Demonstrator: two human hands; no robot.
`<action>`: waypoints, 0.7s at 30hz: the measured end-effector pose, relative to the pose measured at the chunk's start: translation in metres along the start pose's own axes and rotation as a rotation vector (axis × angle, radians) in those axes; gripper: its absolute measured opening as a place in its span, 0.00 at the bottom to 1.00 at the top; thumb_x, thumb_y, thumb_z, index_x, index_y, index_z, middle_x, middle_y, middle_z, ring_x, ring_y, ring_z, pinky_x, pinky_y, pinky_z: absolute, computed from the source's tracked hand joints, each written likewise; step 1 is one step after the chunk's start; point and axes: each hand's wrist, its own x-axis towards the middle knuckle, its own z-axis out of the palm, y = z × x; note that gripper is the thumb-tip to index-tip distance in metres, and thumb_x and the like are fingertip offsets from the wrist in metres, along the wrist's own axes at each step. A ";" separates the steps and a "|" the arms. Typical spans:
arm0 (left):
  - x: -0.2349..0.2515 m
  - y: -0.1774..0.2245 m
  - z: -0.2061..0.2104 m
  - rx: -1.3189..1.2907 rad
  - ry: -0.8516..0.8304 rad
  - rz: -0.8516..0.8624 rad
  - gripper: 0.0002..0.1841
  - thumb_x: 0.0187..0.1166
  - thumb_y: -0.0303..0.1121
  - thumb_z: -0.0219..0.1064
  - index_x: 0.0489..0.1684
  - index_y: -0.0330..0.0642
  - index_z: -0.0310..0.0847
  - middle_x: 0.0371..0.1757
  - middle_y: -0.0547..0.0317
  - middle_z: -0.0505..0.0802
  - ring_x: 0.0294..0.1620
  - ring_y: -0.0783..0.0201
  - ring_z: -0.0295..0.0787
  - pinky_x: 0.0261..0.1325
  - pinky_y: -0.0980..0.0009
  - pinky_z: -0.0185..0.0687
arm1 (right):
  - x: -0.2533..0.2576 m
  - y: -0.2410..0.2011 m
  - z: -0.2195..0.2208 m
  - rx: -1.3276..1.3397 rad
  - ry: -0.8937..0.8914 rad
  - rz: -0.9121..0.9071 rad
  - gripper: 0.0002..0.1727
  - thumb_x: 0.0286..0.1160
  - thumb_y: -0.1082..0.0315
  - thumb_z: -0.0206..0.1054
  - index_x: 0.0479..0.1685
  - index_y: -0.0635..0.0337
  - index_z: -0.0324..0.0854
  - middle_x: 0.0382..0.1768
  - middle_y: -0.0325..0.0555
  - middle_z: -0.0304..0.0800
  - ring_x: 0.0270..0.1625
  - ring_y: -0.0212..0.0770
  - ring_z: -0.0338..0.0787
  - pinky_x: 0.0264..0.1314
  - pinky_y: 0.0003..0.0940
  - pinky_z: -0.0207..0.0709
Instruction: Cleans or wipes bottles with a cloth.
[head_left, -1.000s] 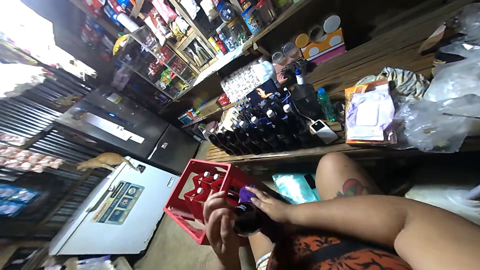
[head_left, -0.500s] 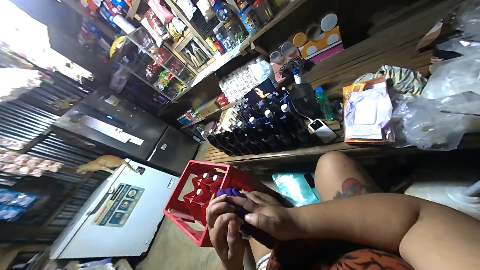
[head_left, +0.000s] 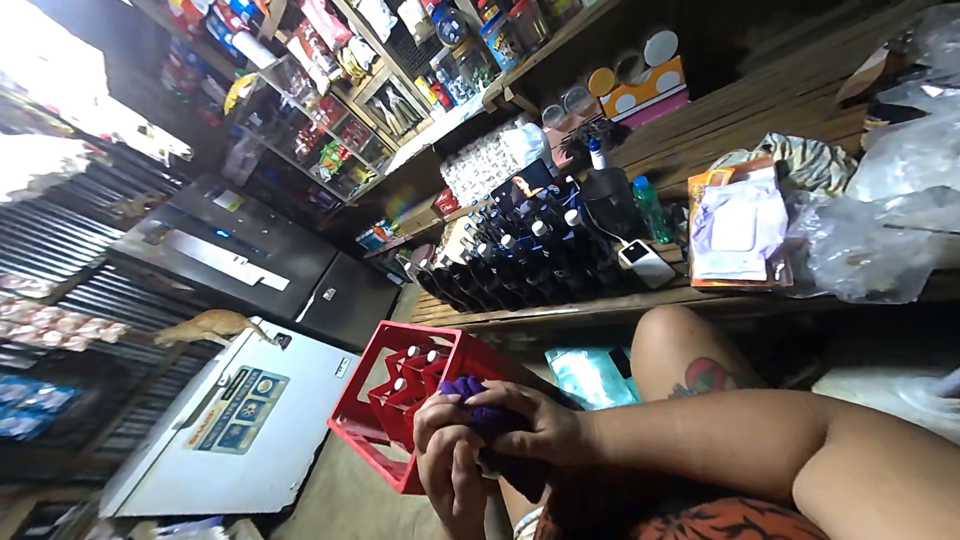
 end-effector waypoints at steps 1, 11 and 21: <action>0.000 0.000 0.001 -0.001 -0.004 0.002 0.17 0.90 0.48 0.51 0.30 0.62 0.81 0.49 0.80 0.87 0.69 0.73 0.78 0.78 0.73 0.68 | -0.004 0.002 -0.002 -0.030 -0.015 0.016 0.35 0.79 0.53 0.68 0.82 0.63 0.70 0.82 0.57 0.69 0.85 0.39 0.68 0.87 0.38 0.62; 0.002 0.005 0.006 0.033 -0.028 0.016 0.17 0.91 0.49 0.50 0.31 0.61 0.81 0.51 0.80 0.86 0.71 0.74 0.76 0.79 0.74 0.66 | -0.011 -0.021 0.017 -0.282 0.050 0.049 0.36 0.85 0.51 0.60 0.90 0.56 0.61 0.84 0.65 0.63 0.84 0.48 0.69 0.85 0.44 0.64; 0.004 0.004 0.007 0.042 -0.028 0.011 0.17 0.90 0.48 0.51 0.30 0.62 0.81 0.55 0.78 0.88 0.76 0.67 0.75 0.84 0.66 0.65 | -0.007 -0.020 0.013 -0.408 0.026 0.075 0.36 0.87 0.49 0.59 0.90 0.55 0.60 0.83 0.64 0.66 0.84 0.53 0.70 0.84 0.53 0.66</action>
